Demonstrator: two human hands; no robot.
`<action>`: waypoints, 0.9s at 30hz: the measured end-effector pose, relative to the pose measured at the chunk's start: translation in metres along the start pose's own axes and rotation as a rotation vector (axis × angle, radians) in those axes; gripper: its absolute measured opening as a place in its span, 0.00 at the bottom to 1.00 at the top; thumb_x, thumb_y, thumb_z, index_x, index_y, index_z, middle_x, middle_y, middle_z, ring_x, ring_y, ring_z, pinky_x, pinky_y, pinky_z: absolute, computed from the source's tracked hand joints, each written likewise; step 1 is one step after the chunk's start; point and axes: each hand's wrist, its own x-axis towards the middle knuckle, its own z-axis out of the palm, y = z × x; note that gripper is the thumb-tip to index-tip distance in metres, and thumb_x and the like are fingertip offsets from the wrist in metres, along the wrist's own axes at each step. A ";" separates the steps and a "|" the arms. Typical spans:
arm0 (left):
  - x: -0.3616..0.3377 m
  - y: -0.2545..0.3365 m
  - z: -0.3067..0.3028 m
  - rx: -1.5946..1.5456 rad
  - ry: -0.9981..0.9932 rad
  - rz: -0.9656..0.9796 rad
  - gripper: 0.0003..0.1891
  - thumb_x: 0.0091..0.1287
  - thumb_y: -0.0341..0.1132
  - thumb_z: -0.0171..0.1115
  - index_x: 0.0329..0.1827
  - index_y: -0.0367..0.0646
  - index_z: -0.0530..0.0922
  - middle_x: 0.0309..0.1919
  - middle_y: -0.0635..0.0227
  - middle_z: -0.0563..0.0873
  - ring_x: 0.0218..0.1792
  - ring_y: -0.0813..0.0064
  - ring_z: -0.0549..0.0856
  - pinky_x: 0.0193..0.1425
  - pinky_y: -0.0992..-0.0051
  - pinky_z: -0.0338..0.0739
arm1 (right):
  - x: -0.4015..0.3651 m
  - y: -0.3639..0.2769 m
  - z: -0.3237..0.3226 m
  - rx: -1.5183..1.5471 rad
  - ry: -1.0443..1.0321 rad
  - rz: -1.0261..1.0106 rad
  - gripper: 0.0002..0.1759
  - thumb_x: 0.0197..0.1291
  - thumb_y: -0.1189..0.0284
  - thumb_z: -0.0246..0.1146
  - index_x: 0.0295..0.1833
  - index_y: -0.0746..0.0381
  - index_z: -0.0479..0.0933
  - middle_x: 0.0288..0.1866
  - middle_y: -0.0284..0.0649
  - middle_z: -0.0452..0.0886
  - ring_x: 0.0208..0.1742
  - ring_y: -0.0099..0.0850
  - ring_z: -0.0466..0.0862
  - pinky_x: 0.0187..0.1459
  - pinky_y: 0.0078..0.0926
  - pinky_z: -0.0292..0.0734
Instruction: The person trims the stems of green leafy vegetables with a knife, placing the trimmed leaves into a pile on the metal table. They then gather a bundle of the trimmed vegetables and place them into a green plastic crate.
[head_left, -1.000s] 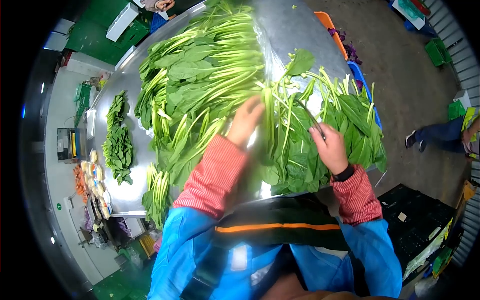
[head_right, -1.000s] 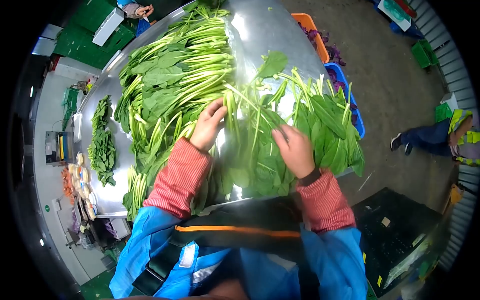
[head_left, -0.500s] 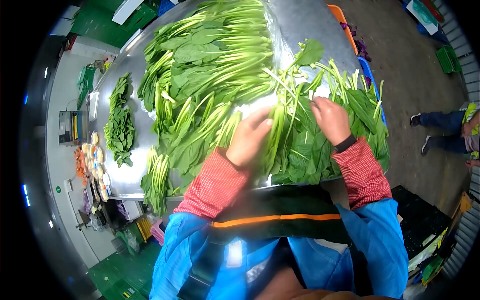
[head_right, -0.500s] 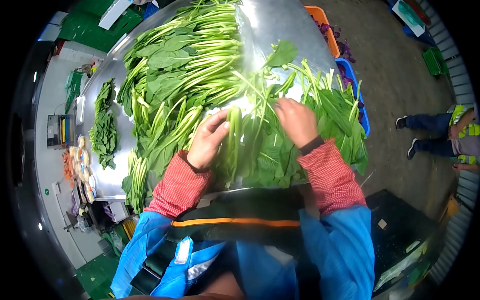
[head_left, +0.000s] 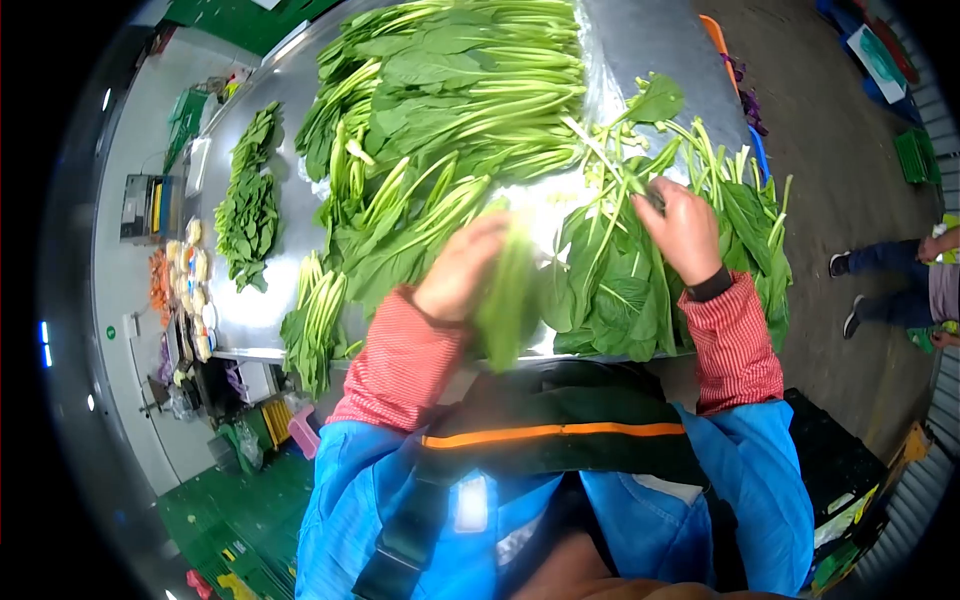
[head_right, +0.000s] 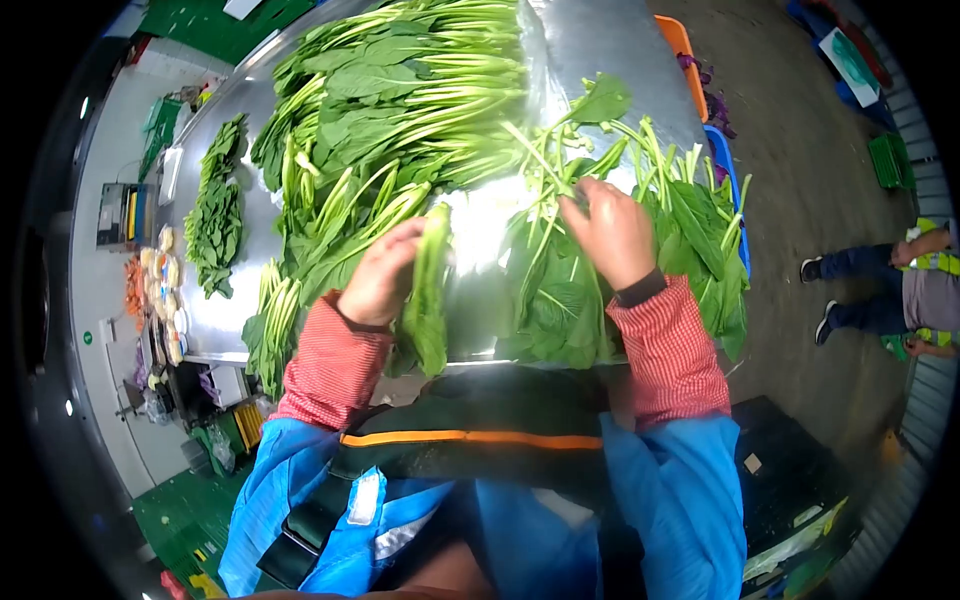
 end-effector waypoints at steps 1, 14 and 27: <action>-0.010 0.010 -0.002 0.006 0.102 0.010 0.21 0.71 0.42 0.56 0.62 0.40 0.72 0.46 0.61 0.85 0.47 0.70 0.83 0.52 0.70 0.77 | 0.001 -0.004 0.005 -0.106 -0.042 0.001 0.21 0.58 0.60 0.68 0.47 0.66 0.78 0.31 0.48 0.84 0.32 0.41 0.86 0.35 0.38 0.81; -0.055 0.002 -0.039 0.380 0.508 -0.044 0.11 0.64 0.35 0.70 0.45 0.42 0.80 0.29 0.80 0.77 0.27 0.88 0.72 0.31 0.85 0.67 | 0.010 -0.067 0.187 0.365 -0.596 0.052 0.29 0.54 0.59 0.71 0.57 0.63 0.74 0.37 0.45 0.83 0.38 0.40 0.83 0.41 0.36 0.78; 0.003 -0.011 -0.001 0.638 0.303 0.123 0.17 0.65 0.30 0.70 0.55 0.35 0.80 0.41 0.74 0.85 0.40 0.86 0.80 0.48 0.81 0.77 | -0.004 -0.080 0.010 0.262 -0.087 -0.307 0.13 0.55 0.75 0.69 0.47 0.63 0.80 0.42 0.41 0.81 0.37 0.38 0.84 0.37 0.27 0.79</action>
